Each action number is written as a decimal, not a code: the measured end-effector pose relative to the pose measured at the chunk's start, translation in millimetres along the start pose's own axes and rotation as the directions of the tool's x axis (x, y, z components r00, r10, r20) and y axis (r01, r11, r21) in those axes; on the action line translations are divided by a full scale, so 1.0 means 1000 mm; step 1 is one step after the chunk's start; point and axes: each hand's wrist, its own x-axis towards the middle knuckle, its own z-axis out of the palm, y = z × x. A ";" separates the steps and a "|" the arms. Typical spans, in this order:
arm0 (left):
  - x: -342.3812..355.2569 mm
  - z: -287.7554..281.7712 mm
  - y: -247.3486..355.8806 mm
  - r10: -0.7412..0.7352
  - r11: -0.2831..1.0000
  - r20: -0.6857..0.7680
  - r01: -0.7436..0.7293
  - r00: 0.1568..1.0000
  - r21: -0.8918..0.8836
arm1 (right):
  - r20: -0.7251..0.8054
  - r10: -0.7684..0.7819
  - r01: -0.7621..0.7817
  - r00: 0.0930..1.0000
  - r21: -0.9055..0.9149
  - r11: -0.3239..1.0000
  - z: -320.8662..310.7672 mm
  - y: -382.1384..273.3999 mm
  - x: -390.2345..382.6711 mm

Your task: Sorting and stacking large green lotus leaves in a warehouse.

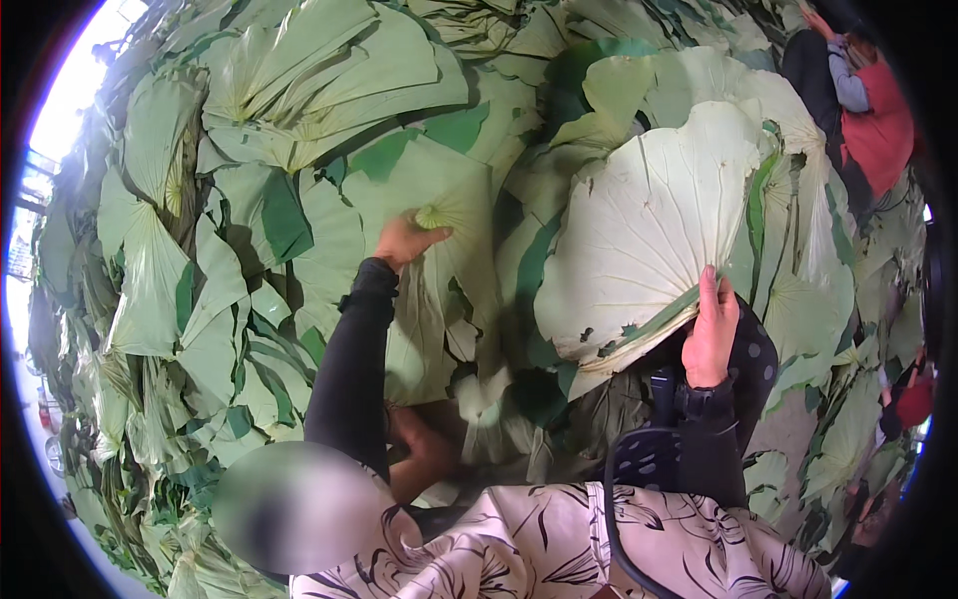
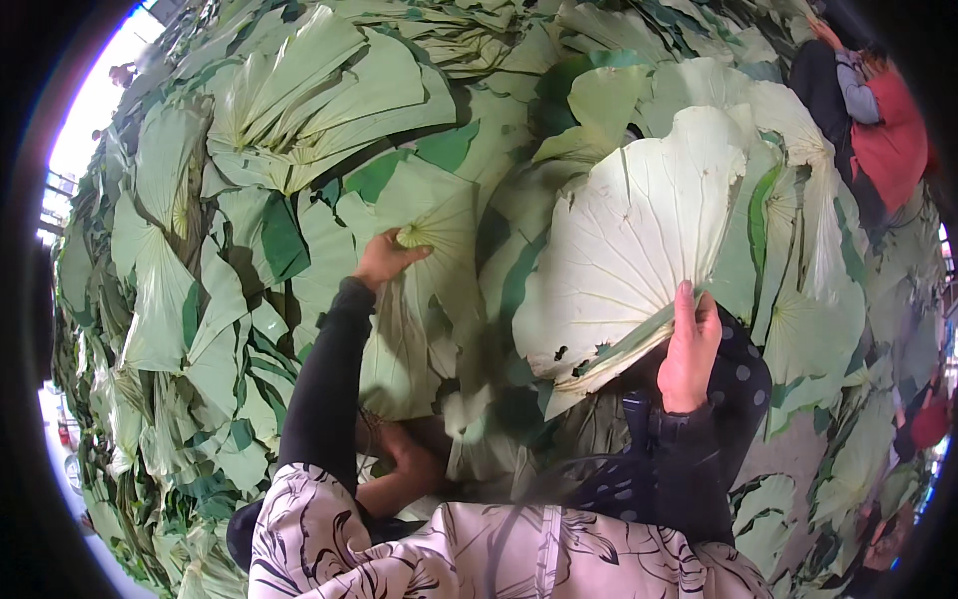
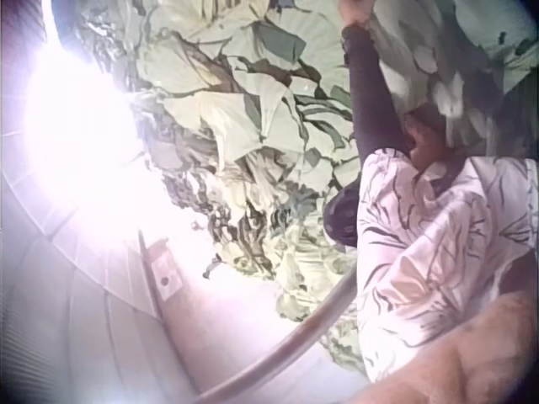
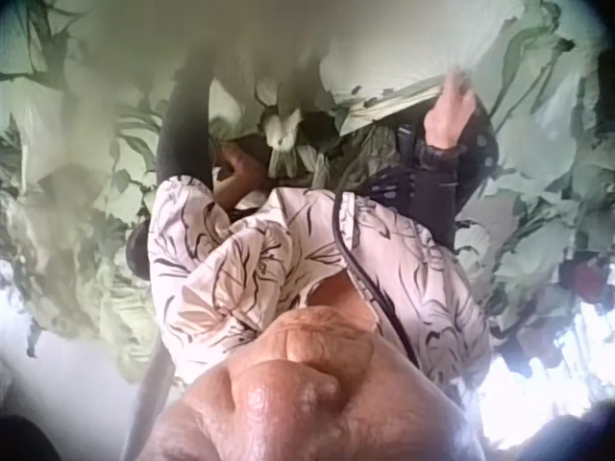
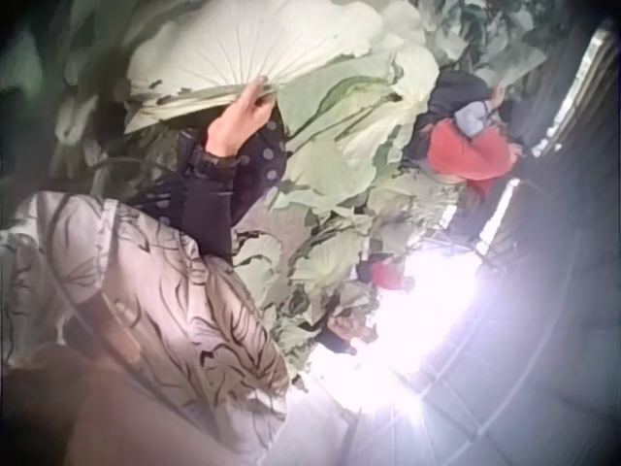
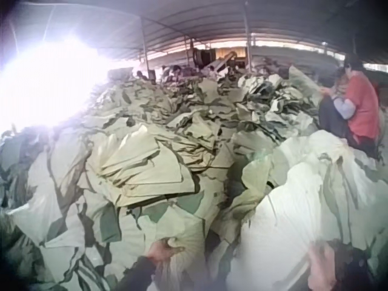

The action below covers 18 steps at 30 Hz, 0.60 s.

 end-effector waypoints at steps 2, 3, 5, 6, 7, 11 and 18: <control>-0.014 -0.018 0.014 0.173 0.985 -0.017 -0.173 0.985 -0.008 | 0.015 0.024 -0.025 1.000 0.039 0.999 0.004 -0.002 -0.003; -0.026 -0.025 0.037 0.274 0.949 -0.178 -0.235 0.945 0.210 | 0.013 0.038 -0.039 0.999 0.055 0.998 0.000 -0.002 -0.003; -0.054 -0.032 0.073 0.404 0.867 -0.315 -0.251 0.859 0.430 | 0.004 0.040 -0.040 0.999 0.042 0.998 -0.007 0.001 -0.002; -0.063 -0.027 0.081 0.577 0.780 -0.360 -0.365 0.733 0.508 | -0.008 0.044 -0.043 0.999 0.020 0.999 -0.011 0.004 -0.001; -0.075 -0.023 0.087 0.726 0.666 -0.384 -0.444 0.571 0.599 | -0.006 0.038 -0.038 0.999 0.030 0.999 -0.010 0.005 -0.001; -0.077 0.052 -0.007 0.582 0.648 -0.074 -0.408 0.809 0.643 | -0.008 0.025 -0.024 1.000 0.047 0.999 0.006 0.010 -0.005; -0.109 0.125 -0.048 0.335 0.817 -0.113 -0.229 0.935 0.529 | 0.006 0.040 -0.040 0.999 0.015 0.999 -0.014 0.016 -0.005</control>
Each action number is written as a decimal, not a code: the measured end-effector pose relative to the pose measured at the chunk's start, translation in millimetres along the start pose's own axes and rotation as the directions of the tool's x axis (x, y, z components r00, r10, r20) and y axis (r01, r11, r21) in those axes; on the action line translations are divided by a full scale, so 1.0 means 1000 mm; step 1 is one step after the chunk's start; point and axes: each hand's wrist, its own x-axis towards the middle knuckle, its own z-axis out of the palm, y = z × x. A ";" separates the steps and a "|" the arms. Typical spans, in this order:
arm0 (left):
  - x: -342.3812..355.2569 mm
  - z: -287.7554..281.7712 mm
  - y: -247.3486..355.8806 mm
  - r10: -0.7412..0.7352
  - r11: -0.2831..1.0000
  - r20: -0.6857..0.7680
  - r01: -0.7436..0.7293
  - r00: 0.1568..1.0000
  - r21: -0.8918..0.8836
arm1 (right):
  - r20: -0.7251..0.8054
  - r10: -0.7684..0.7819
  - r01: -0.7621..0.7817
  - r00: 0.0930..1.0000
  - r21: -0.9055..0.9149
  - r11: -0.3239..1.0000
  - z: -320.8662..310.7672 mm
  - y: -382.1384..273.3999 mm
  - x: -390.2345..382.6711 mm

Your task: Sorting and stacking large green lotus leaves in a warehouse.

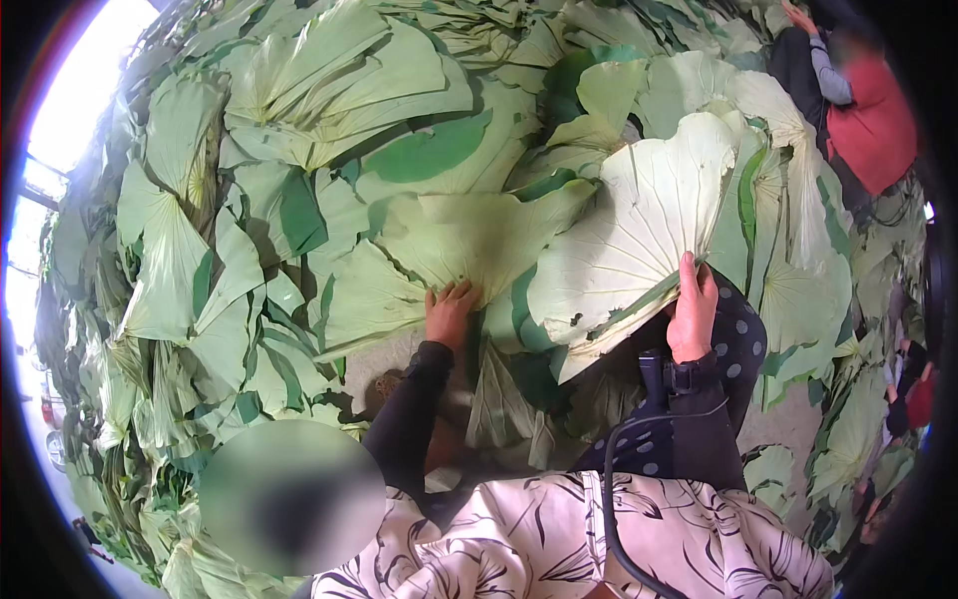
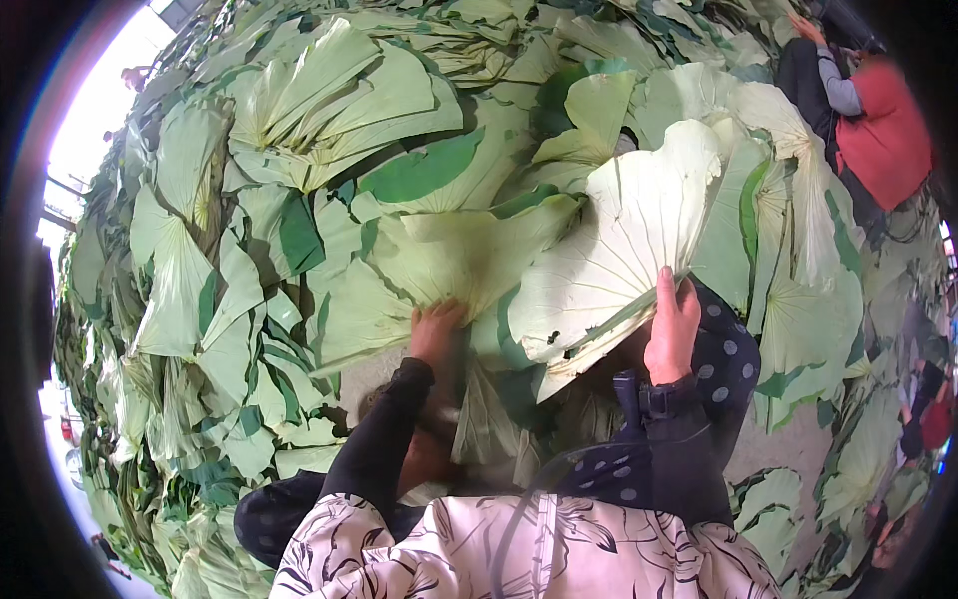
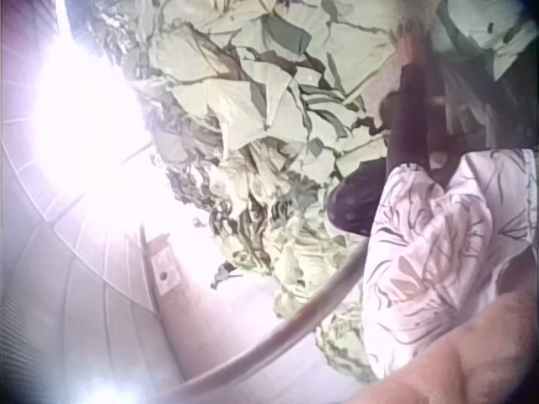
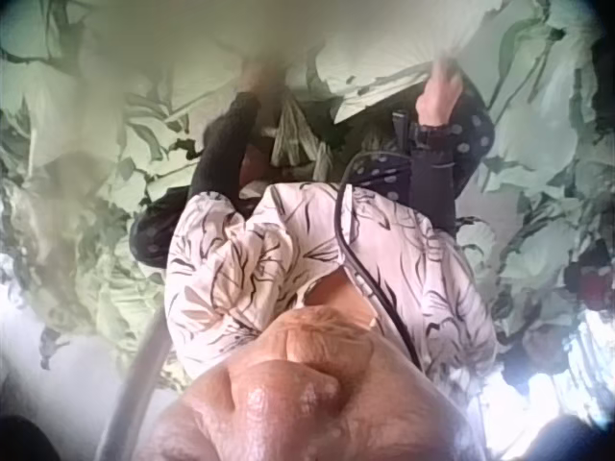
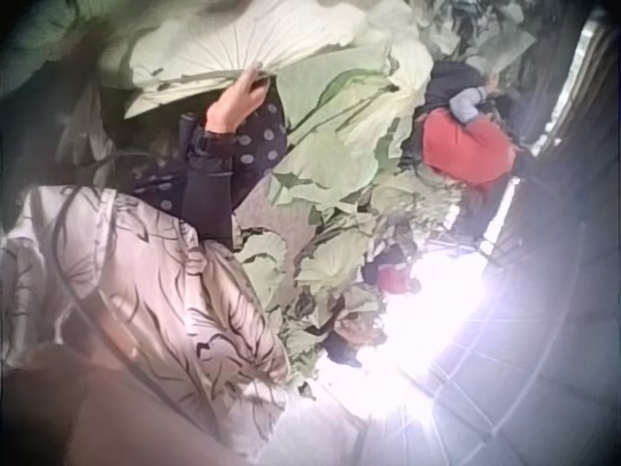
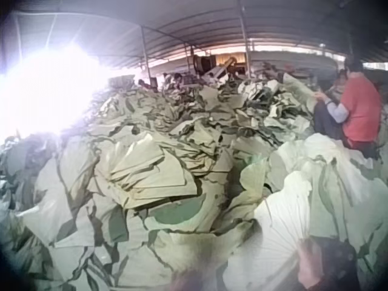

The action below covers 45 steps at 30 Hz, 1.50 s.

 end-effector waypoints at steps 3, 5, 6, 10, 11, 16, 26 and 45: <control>0.010 -0.011 -0.017 -0.201 0.937 -0.095 0.163 0.975 -0.308 | -0.001 0.046 -0.046 0.999 0.083 0.995 0.013 -0.002 -0.001; 0.034 -0.039 0.003 -0.411 0.732 -0.161 0.220 0.897 -0.645 | 0.008 0.110 -0.110 0.994 0.110 0.988 0.006 0.008 -0.001; 0.048 -0.069 0.034 -0.505 0.638 -0.201 0.206 0.840 -0.742 | 0.004 0.106 -0.106 0.994 0.108 0.988 0.005 0.010 -0.004; 0.105 -0.094 0.128 -0.324 0.431 -0.491 -0.336 0.809 -0.838 | 0.106 0.246 -0.263 0.963 0.195 0.945 0.025 0.029 -0.024; 0.101 -0.129 0.184 -0.162 0.613 -0.265 -0.114 0.951 -0.782 | 0.041 0.367 -0.369 0.929 0.081 0.926 0.020 0.030 -0.027; 0.108 -0.109 0.225 0.519 0.535 -0.284 -0.565 0.806 -0.628 | 0.091 0.509 -0.517 0.856 0.138 0.845 0.031 0.027 -0.047; 0.164 -0.001 -0.046 -0.318 0.935 -0.286 0.350 0.904 0.065 | 0.161 0.510 -0.534 0.845 0.273 0.800 0.052 0.016 -0.052; 0.076 -0.151 -0.094 -0.500 -0.076 0.084 0.053 0.862 -0.996 | 0.263 0.277 -0.304 0.924 0.066 0.950 0.043 0.018 -0.052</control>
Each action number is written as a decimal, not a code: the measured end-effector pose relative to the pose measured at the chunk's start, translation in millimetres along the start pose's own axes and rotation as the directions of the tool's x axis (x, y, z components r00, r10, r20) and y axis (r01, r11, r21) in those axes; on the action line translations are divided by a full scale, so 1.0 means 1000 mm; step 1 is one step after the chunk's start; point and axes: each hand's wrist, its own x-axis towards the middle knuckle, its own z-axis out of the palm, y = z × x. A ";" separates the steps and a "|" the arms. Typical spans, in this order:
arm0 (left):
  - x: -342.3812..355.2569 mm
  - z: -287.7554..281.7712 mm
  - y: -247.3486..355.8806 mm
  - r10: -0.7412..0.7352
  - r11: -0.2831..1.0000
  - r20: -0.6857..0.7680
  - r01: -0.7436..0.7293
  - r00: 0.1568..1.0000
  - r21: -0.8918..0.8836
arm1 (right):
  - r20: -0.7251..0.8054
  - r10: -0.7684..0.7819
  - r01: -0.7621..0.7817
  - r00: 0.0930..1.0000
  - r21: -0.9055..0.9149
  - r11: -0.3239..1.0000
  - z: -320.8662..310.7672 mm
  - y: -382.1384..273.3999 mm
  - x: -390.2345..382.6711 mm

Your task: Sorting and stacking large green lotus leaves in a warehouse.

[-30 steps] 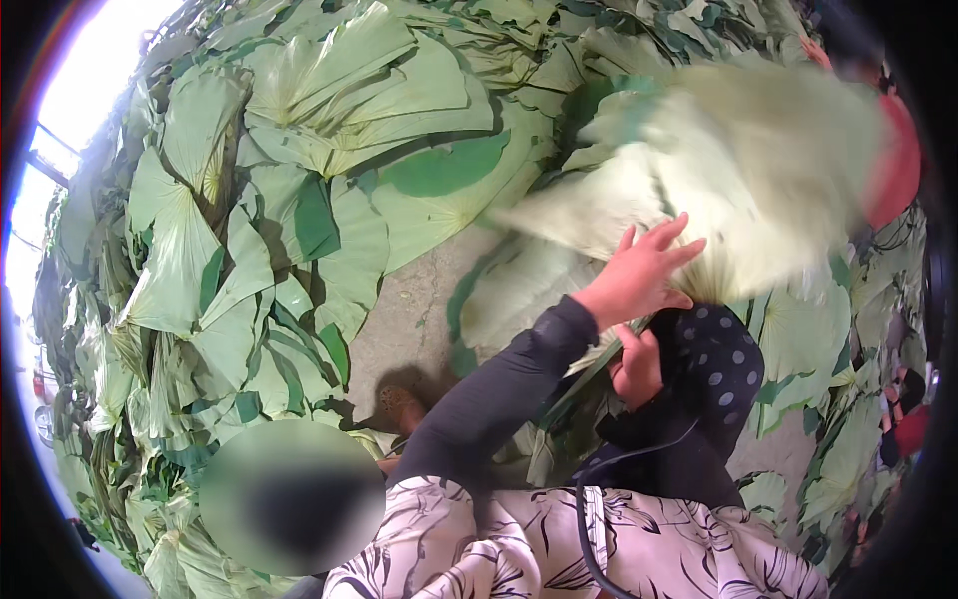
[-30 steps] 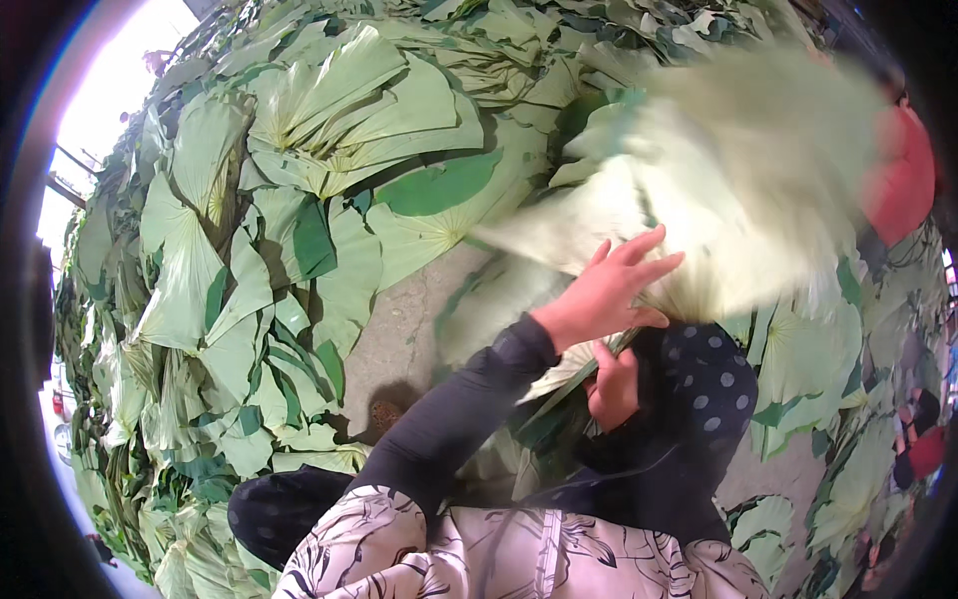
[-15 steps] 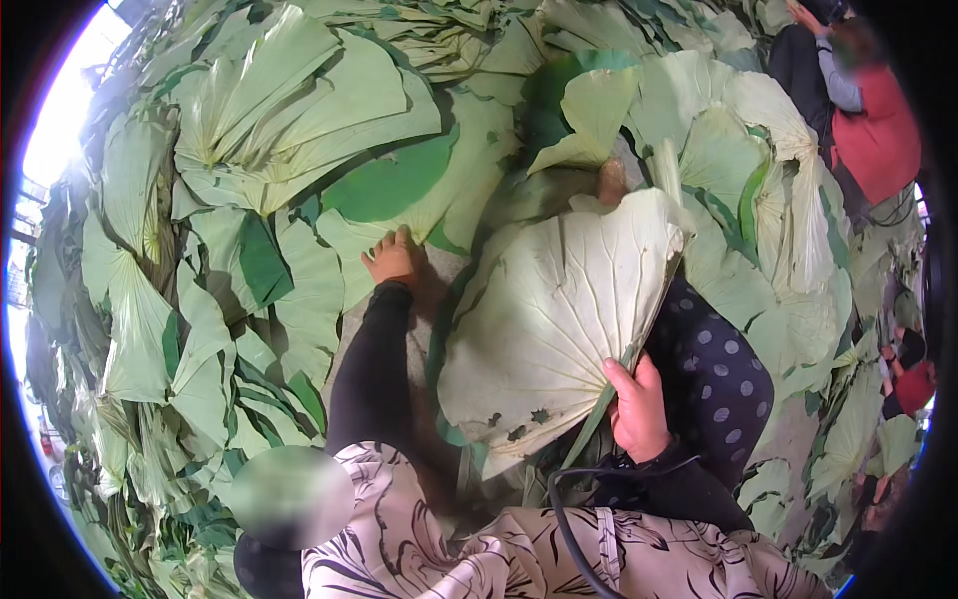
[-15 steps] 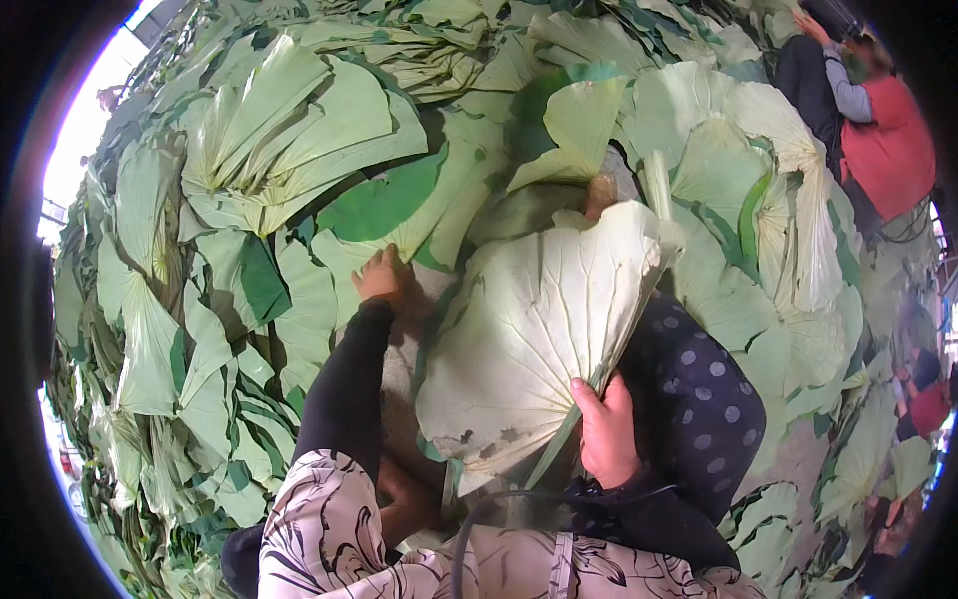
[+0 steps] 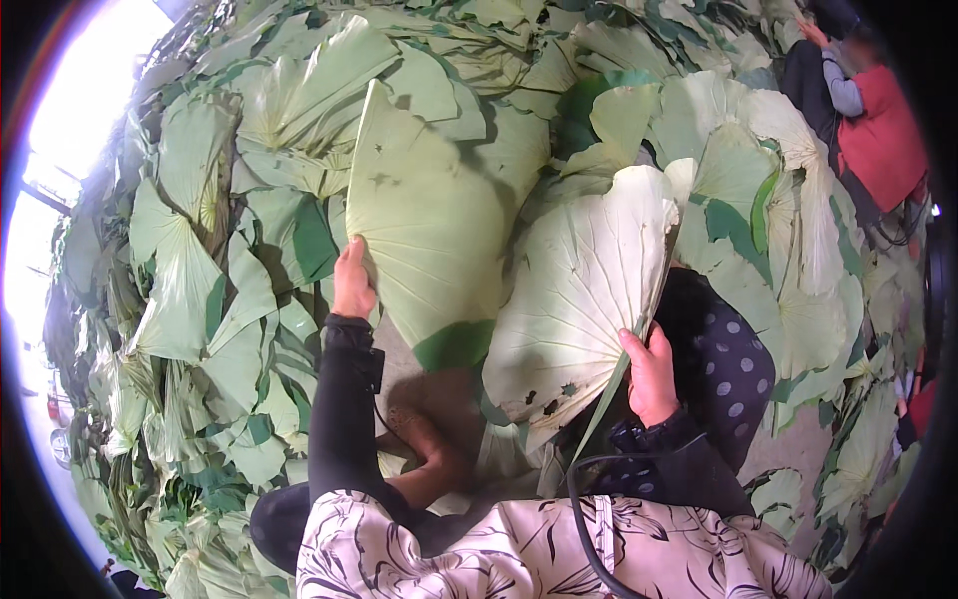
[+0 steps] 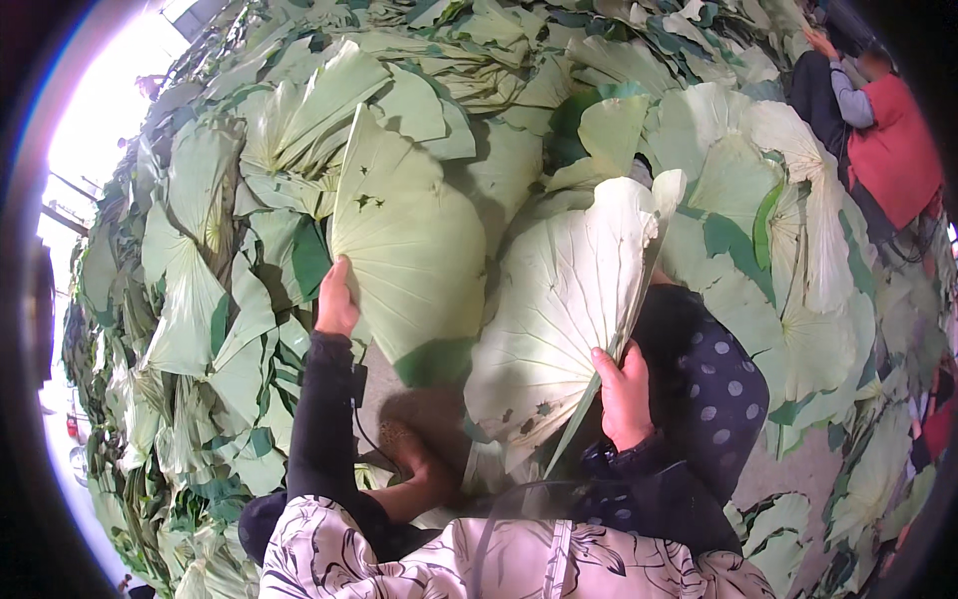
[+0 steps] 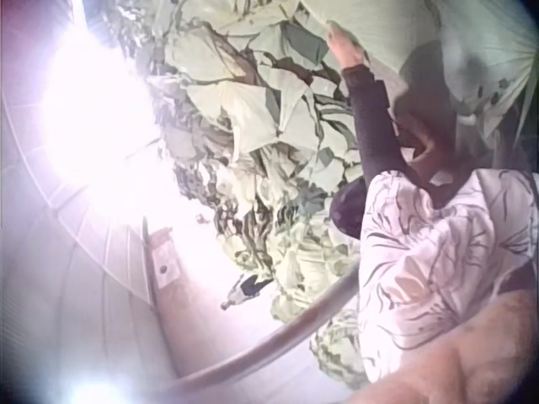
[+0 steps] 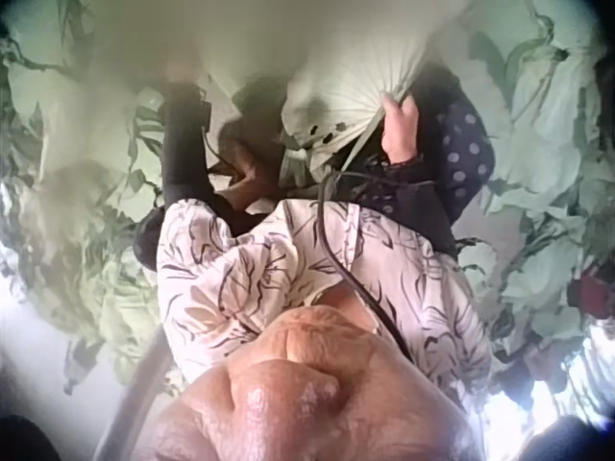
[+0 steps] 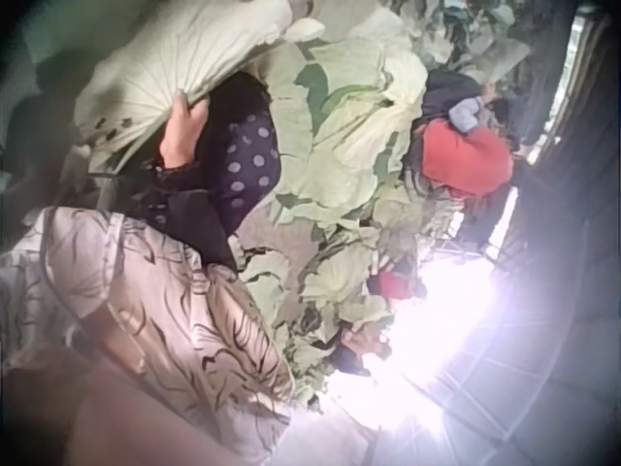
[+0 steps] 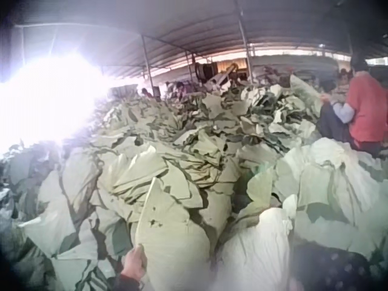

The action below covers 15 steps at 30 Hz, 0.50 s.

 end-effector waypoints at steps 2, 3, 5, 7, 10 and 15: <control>-0.024 0.014 -0.003 0.107 0.994 -0.042 -0.106 0.993 0.028 | 0.011 -0.004 0.004 1.000 -0.007 1.000 0.005 0.005 -0.001; -0.036 0.028 -0.010 0.296 0.928 -0.063 -0.271 0.953 0.255 | 0.002 -0.006 0.006 1.000 -0.022 1.000 0.005 0.007 -0.001; -0.064 0.069 -0.026 0.620 0.587 0.029 -0.488 0.784 0.646 | -0.050 -0.007 0.007 0.999 -0.006 1.000 0.010 0.006 -0.001; -0.106 0.119 -0.051 0.702 0.110 0.414 -0.663 0.579 0.740 | 0.023 0.011 -0.014 1.000 0.143 0.990 0.011 0.019 0.007; -0.169 0.161 -0.096 0.356 0.085 0.659 -0.725 0.663 0.684 | 0.190 0.165 -0.221 0.968 0.327 0.919 0.024 0.021 0.007; -0.176 0.162 -0.111 0.114 0.433 0.744 -0.707 0.658 0.559 | 0.026 0.023 -0.028 0.999 0.187 0.982 0.014 0.040 0.014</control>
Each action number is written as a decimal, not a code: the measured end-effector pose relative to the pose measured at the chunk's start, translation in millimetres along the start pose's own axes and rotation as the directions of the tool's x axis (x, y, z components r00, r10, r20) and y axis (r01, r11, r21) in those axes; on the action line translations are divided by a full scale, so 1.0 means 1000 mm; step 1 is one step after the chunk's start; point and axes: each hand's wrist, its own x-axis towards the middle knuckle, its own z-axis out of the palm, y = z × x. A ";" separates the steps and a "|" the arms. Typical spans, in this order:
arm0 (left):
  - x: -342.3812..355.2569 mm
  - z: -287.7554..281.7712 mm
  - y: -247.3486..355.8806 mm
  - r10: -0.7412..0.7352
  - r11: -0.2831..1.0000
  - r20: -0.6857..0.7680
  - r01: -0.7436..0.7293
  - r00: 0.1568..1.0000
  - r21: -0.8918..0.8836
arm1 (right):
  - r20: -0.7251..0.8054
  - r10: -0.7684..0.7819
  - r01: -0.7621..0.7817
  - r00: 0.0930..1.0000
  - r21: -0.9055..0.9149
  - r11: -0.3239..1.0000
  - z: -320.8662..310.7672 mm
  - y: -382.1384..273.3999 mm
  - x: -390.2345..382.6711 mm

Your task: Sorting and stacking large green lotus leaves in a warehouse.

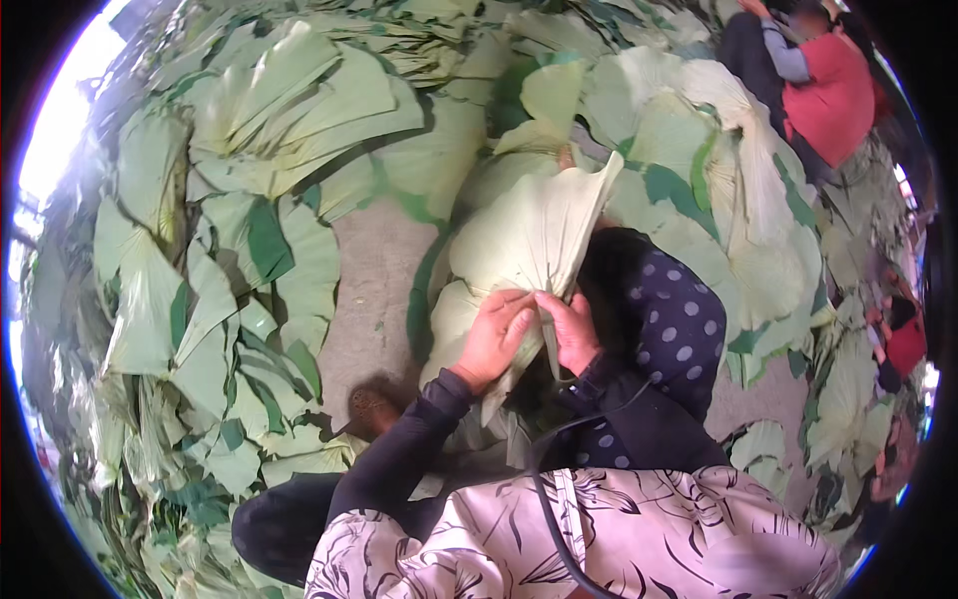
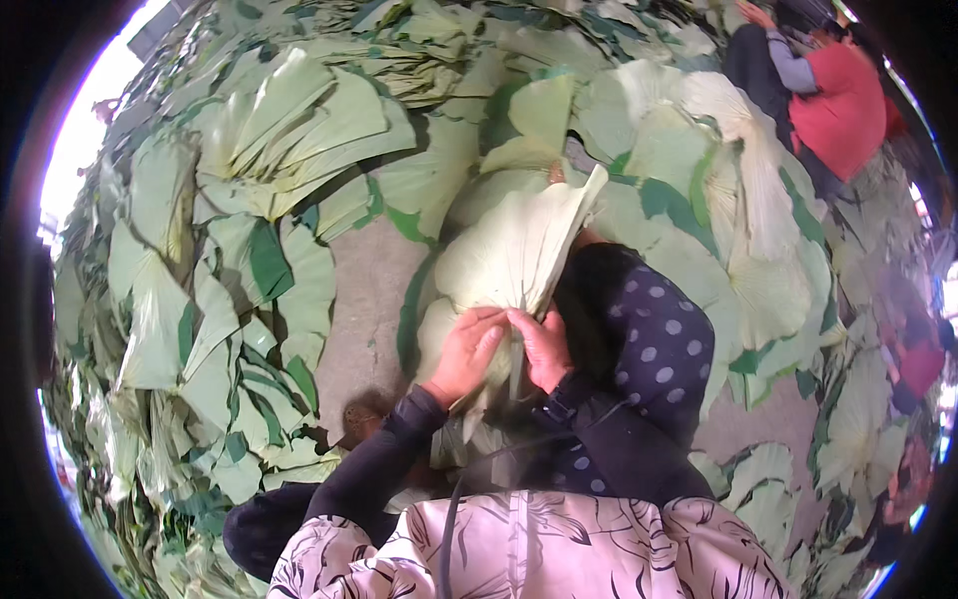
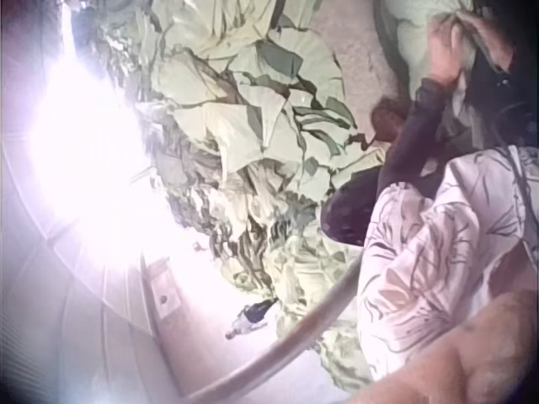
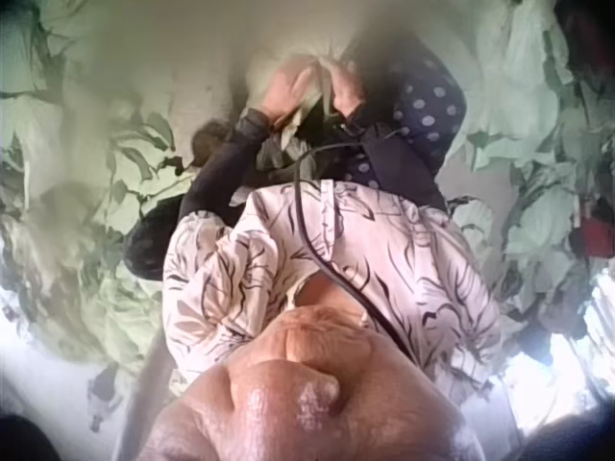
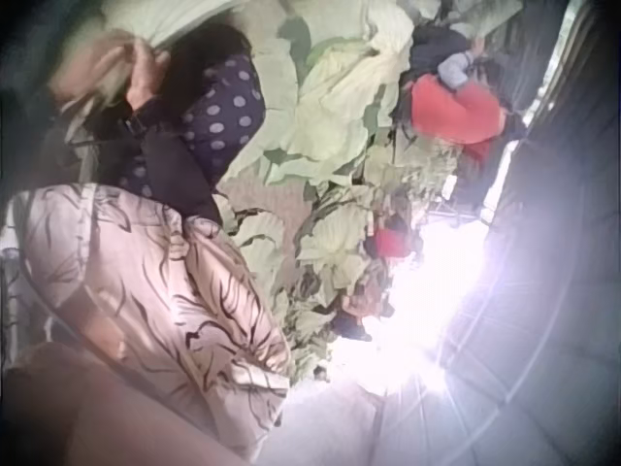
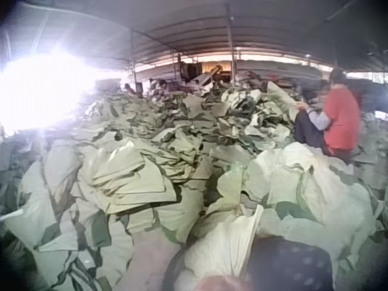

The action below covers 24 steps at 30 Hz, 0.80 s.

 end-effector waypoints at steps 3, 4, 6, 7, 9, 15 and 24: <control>-0.002 -0.010 -0.035 -0.090 0.993 -0.166 0.077 0.982 -0.084 | 0.124 0.078 -0.090 0.989 0.090 0.992 0.018 -0.033 -0.018; -0.003 -0.024 -0.042 -0.130 0.991 -0.055 0.132 0.990 0.017 | 0.150 0.120 -0.136 0.981 0.097 0.986 0.013 -0.038 -0.019; -0.013 -0.069 -0.056 -0.297 0.935 0.142 0.257 0.944 0.246 | 0.091 0.139 -0.144 0.986 0.057 0.988 0.014 -0.053 -0.026; -0.014 -0.099 -0.074 -0.224 0.796 0.396 -0.068 0.890 0.602 | 0.107 0.088 -0.095 0.990 0.065 0.993 0.009 -0.057 -0.024; -0.083 -0.177 -0.149 -0.474 0.761 0.120 0.338 0.872 0.554 | 0.195 0.187 -0.139 0.963 -0.235 0.962 0.024 -0.082 -0.043; -0.251 -0.453 -0.143 -0.581 0.215 0.015 0.135 0.814 0.967 | -0.020 -0.111 0.112 0.994 0.073 0.991 0.009 -0.072 -0.020; -0.360 -0.396 -0.138 -0.891 0.414 -0.453 0.450 0.021 -0.792 | -0.032 -0.261 0.251 0.965 -0.184 0.950 0.030 -0.118 -0.027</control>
